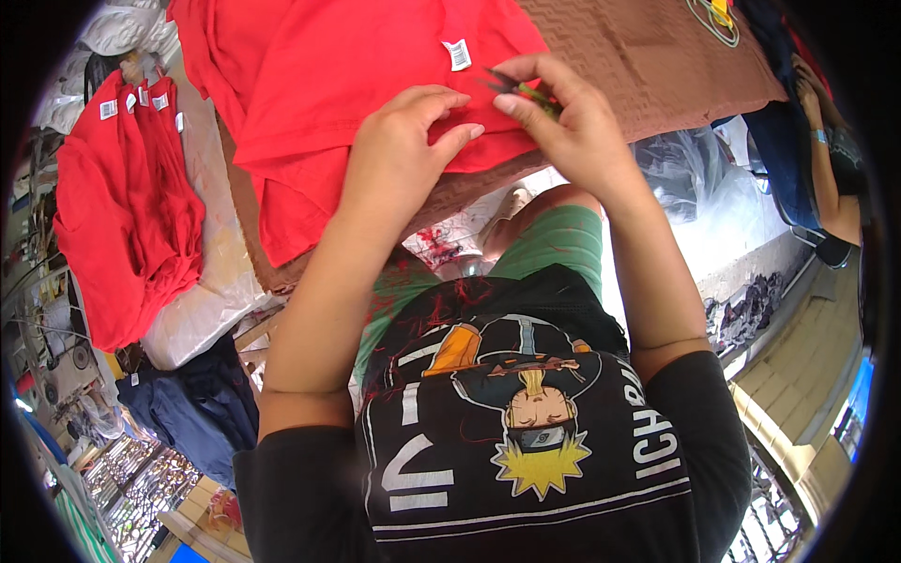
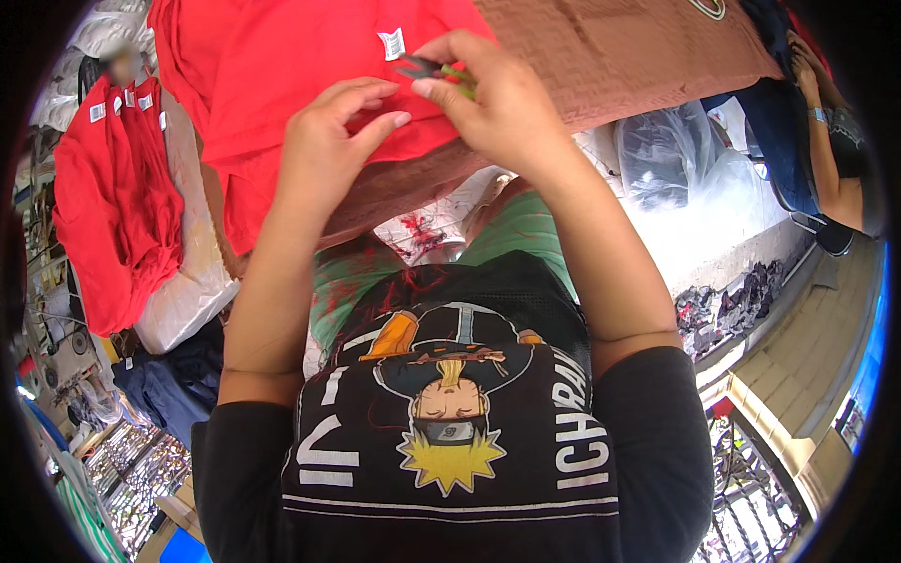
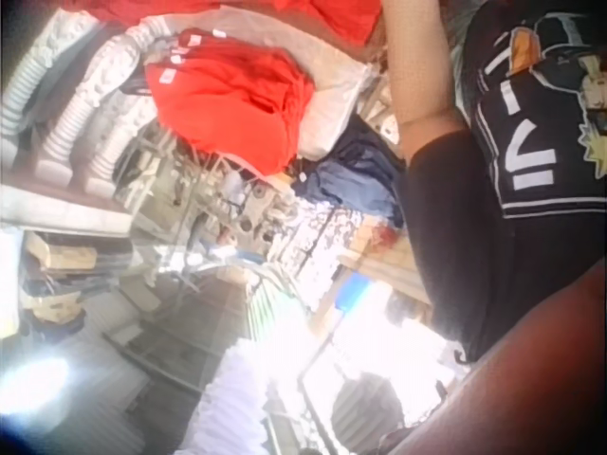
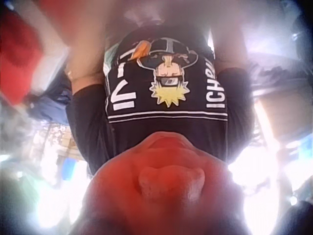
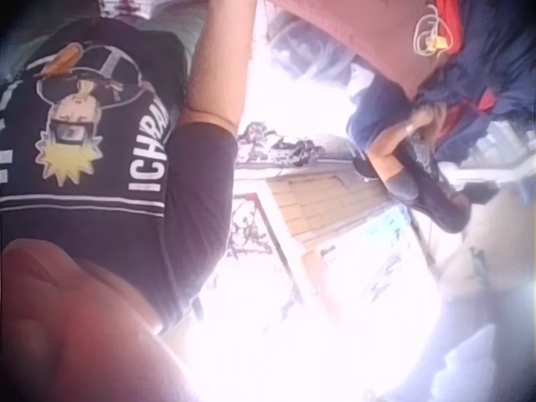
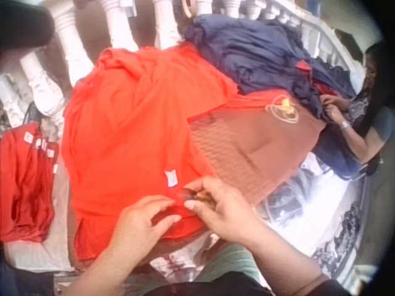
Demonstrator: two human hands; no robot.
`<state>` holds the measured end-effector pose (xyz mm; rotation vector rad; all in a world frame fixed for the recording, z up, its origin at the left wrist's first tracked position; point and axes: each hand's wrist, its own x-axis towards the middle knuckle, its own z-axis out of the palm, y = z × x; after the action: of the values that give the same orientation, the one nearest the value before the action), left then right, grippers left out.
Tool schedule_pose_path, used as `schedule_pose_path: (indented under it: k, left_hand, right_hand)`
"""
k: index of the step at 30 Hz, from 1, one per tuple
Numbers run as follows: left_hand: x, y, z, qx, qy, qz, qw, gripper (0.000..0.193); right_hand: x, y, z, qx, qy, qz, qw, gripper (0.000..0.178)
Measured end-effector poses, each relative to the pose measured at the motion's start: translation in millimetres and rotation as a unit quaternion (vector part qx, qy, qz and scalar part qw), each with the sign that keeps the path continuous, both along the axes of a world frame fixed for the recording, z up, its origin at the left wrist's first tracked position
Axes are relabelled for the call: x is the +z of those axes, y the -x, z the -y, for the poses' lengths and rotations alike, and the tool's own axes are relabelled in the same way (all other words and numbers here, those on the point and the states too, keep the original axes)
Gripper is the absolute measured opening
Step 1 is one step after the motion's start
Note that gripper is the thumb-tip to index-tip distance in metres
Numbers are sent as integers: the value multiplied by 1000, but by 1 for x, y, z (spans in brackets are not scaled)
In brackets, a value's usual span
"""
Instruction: The person trims loose threads from red shirts using a small pair of snips. The person handles several shirts one by one, inspecting the seams and removing excess thread before setting each one aside.
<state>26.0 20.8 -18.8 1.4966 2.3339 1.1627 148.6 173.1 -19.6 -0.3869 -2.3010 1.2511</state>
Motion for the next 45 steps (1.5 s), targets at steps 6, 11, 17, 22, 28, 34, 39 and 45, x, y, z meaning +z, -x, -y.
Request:
schedule_pose_path:
  k: [6,11,17,22,28,34,39,45]
  left_hand:
    - [-26,-2,-6,29,-2,-22,999,28]
    - [-24,4,-5,19,-1,6,1000,21]
    - [-13,27,-14,0,103,74,992,21]
    - [-15,28,-11,-59,38,18,997,21]
    - [-23,28,-13,-60,27,-33,997,17]
    - [-8,33,-17,-41,108,93,989,14]
    - [-6,33,-19,-51,93,131,986,15]
    - [-4,30,-20,-37,99,124,987,15]
  right_hand:
    - [-16,-3,1,6,45,88,995,19]
    - [-16,-1,2,14,58,88,994,18]
    - [-20,-1,-1,13,73,94,993,17]
    - [-16,0,-1,9,72,115,991,17]
    - [-16,0,1,0,92,109,990,18]
    - [-13,0,1,6,77,126,989,18]
    - [-13,1,2,11,43,141,989,23]
    - [-10,4,4,21,-7,138,990,25]
